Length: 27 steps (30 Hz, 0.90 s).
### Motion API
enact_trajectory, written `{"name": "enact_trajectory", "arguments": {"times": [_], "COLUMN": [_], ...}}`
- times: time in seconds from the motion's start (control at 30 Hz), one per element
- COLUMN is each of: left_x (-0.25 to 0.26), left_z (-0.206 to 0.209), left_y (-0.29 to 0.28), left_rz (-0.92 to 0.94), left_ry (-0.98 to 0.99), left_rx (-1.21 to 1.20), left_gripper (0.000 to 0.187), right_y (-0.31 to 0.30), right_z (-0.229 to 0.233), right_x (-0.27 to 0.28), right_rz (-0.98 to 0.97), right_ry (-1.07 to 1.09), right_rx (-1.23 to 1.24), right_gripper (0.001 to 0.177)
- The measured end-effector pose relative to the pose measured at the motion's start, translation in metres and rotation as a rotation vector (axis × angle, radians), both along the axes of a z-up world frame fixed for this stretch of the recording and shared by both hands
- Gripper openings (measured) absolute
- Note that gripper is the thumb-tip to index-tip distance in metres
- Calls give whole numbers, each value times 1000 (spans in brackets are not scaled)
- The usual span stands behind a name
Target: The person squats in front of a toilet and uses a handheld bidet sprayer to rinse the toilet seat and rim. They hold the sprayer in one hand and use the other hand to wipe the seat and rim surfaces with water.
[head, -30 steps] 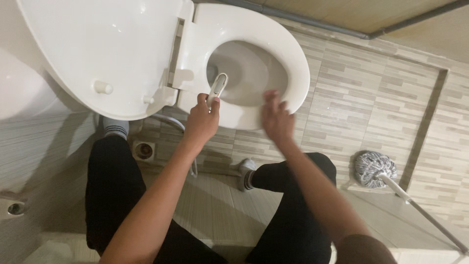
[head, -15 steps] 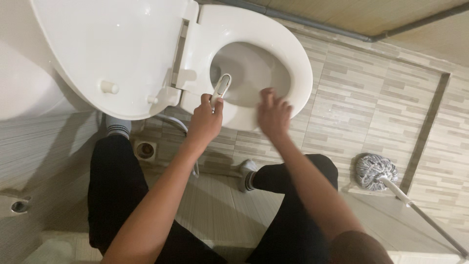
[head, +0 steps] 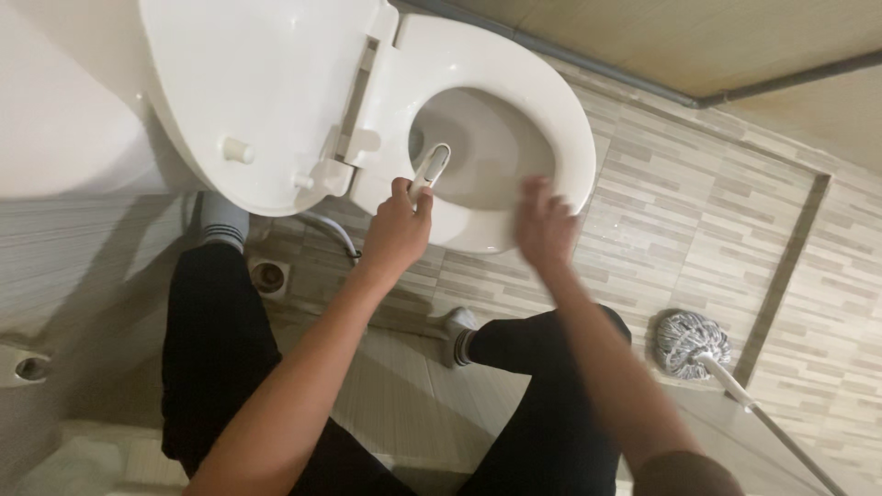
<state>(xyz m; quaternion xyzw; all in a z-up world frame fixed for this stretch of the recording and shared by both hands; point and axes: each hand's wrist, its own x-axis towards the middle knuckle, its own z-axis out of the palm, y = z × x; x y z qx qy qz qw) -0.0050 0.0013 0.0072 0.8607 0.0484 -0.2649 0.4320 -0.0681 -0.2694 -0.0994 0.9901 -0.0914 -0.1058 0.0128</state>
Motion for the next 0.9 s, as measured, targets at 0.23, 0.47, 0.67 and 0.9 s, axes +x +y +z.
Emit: {"name": "enact_trajectory", "arguments": {"times": [0.23,0.47,0.67,0.9], "left_x": [3,-2,-1,1], "left_z": [6,-10,-18,-18], "left_y": [4,0,1,3], "left_rz": [-8,7,60,16], "left_ry": [82,-32,35,-181], "left_rx": [-38,-31,-45,-270], "left_gripper": [46,47,47,55], "right_y": [-2,131,94,26], "right_z": [5,3,26,28], "right_x": [9,1,-2,-19], "right_rz": [-50,43,15,-175], "right_ry": [-8,-92,98,3], "right_rx": [-94,151,143,146], "right_gripper": [62,58,55,71]}}
